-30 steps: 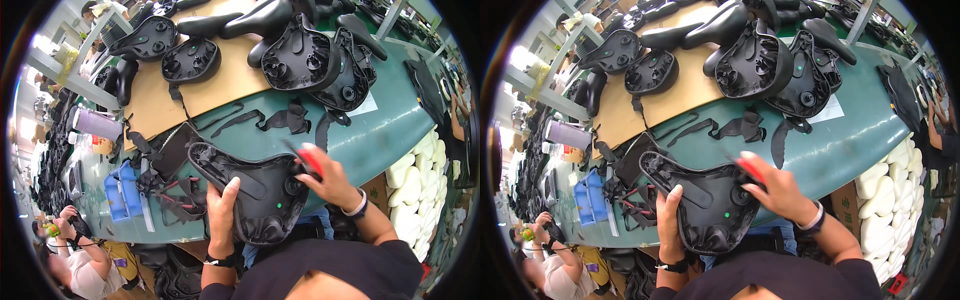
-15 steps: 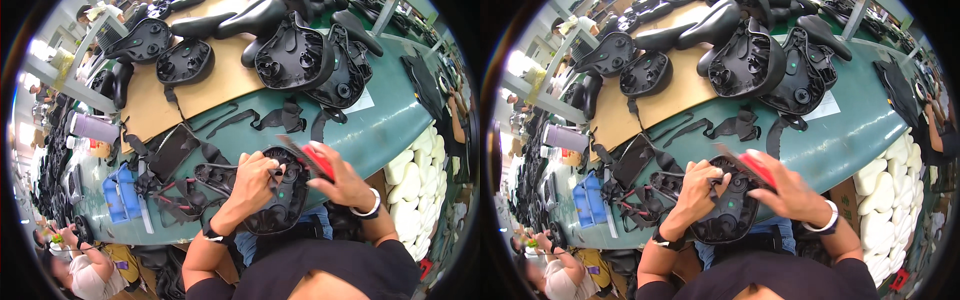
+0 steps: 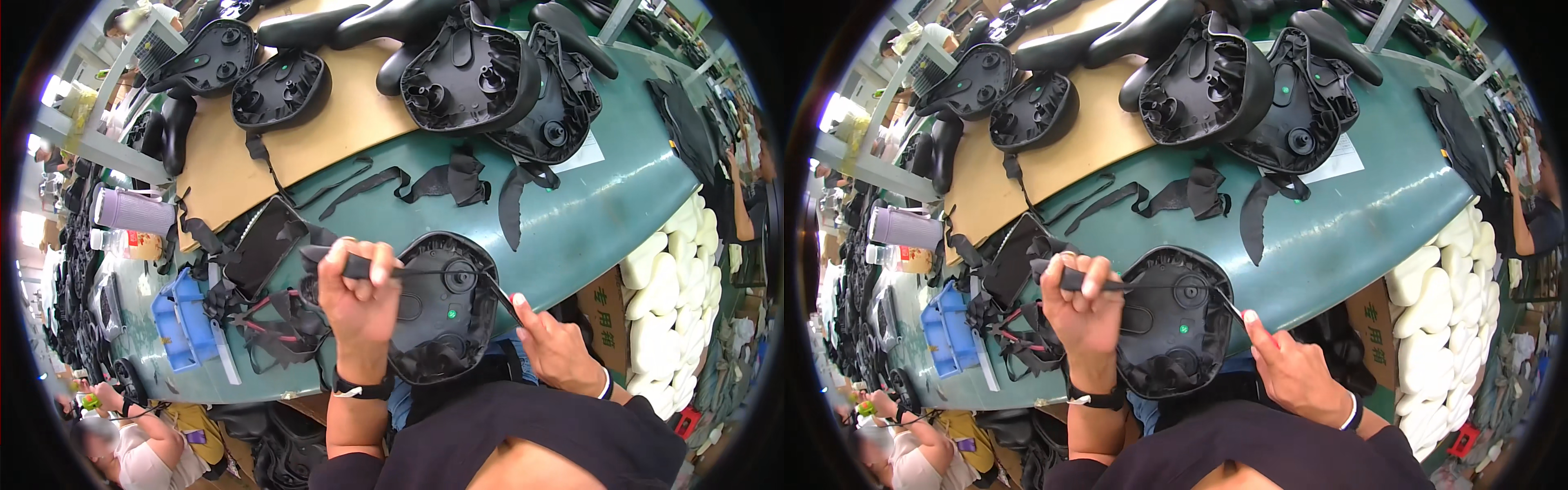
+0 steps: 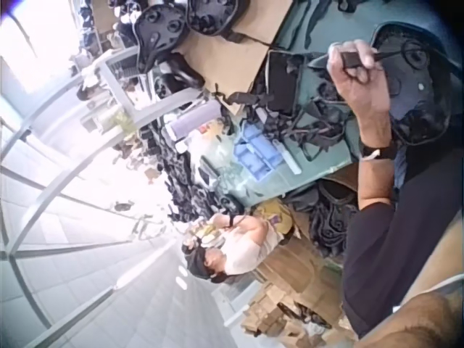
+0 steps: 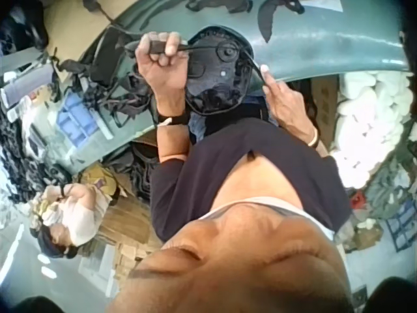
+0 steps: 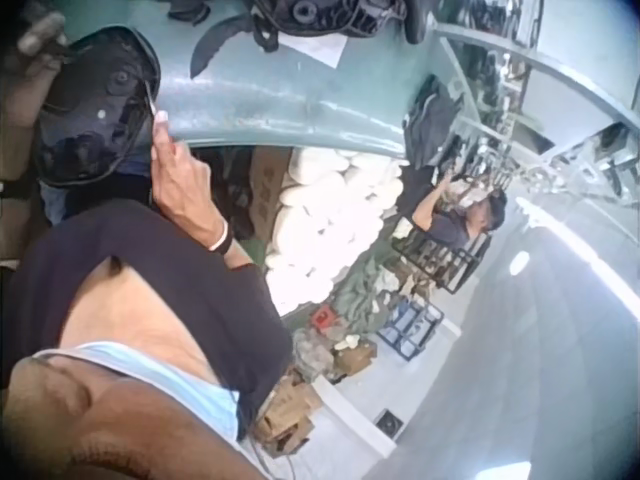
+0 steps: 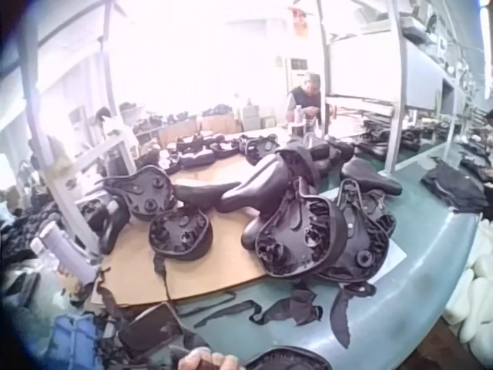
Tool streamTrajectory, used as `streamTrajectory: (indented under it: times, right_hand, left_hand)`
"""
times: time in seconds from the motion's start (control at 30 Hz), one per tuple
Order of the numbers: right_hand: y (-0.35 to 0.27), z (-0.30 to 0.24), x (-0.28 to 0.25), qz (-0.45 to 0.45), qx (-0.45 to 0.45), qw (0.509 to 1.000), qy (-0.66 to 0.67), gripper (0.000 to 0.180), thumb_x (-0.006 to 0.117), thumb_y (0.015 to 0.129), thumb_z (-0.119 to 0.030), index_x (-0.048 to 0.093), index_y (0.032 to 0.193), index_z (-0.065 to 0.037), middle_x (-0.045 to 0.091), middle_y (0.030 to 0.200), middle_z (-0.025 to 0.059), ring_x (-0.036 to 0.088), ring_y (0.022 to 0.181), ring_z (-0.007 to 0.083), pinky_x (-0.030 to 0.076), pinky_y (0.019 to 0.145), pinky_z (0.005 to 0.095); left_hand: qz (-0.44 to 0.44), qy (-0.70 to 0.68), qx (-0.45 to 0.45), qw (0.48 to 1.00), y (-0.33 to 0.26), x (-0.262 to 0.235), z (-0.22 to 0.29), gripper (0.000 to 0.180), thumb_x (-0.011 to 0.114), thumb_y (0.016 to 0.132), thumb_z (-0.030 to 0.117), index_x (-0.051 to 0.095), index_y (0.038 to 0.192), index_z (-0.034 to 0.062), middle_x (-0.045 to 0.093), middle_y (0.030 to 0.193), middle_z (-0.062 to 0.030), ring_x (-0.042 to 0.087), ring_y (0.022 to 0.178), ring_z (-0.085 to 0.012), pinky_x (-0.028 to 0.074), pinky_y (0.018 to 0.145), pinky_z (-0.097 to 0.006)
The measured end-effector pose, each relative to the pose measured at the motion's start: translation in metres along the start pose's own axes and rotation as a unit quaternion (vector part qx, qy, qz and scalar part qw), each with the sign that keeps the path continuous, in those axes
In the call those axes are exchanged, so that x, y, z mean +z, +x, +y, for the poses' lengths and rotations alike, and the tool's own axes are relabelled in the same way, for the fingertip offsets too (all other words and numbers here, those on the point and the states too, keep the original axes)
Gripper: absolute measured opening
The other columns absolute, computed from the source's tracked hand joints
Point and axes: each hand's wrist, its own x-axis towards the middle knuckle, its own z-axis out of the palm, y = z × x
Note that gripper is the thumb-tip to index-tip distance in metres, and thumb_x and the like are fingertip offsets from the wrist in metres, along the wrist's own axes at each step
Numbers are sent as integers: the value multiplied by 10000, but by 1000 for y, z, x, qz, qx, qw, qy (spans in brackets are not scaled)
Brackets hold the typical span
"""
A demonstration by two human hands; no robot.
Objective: The person uses a red utility knife to trim excess black material from the underside of bicycle seats. They repeatedly pick up seats from a pile, scrape the edges to remove loose strips, and place the seats back on the table. The process is repetitive and involves handling multiple seats one by one.
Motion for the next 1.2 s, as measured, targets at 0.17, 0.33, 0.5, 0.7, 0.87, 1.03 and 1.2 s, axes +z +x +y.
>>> streamTrajectory:
  times: [0.17, 0.33, 0.5, 0.7, 0.87, 1.03, 1.2]
  right_hand:
    - [46, 15, -19, -32, -30, 997, -62, 550, 595, 874, -77, 453, 1402, -132, 528, 706, 108, 546, 530, 305, 428, 456, 421]
    - [70, 23, -25, -52, -63, 995, -61, 556, 584, 875, -89, 434, 1409, -128, 536, 724, 121, 560, 539, 323, 422, 469, 441]
    - [66, 18, 4, -20, -43, 995, -84, 592, 554, 873, -96, 376, 1436, -68, 536, 750, 155, 561, 531, 329, 432, 470, 443]
    - [29, -22, -2, -79, 43, 993, -72, 657, 581, 839, -114, 342, 1443, -14, 520, 696, 172, 553, 517, 336, 438, 490, 474]
    - [84, 19, -18, -43, -27, 982, -179, 594, 595, 844, -126, 443, 1416, -177, 577, 717, 124, 575, 521, 312, 449, 480, 445]
    - [146, 51, -50, -95, -217, 964, -120, 485, 588, 847, -101, 609, 1260, -355, 540, 724, 33, 577, 657, 229, 448, 520, 352]
    - [161, 56, -56, -155, -295, 936, -117, 576, 579, 807, -57, 585, 1284, -379, 536, 747, 60, 563, 667, 242, 440, 545, 364]
  left_hand:
    - [-143, 754, 236, 597, 1, 32, -4, 291, 662, 837, 113, 601, 1116, 52, 621, 825, -96, 554, 684, -237, 455, 603, -315]
    - [-172, 851, 265, 420, 36, -4, -6, 230, 776, 705, 148, 563, 686, 60, 546, 670, -53, 503, 622, -268, 421, 567, -384]
    - [-251, 758, 348, 492, 44, -3, -17, 416, 803, 714, 217, 463, 520, 76, 445, 501, -44, 410, 508, -261, 364, 498, -382]
    - [63, 627, 85, 772, 59, -24, 0, 374, 537, 996, 295, 645, 769, 18, 622, 692, -10, 505, 692, -103, 414, 678, -290]
    - [94, 381, -56, 918, 46, -8, 13, 484, 380, 1041, 385, 673, 1081, 2, 666, 1096, -97, 508, 1143, -179, 260, 1091, -303]
    - [60, 375, -122, 917, -48, -15, -3, 480, 354, 1035, 407, 694, 1112, 78, 437, 1428, -173, 238, 1423, -255, 155, 1168, -419]
    - [-144, 635, -36, 758, -82, 21, 16, 436, 378, 1019, 305, 664, 783, 75, 661, 997, -117, 467, 1262, -314, 236, 1107, -496]
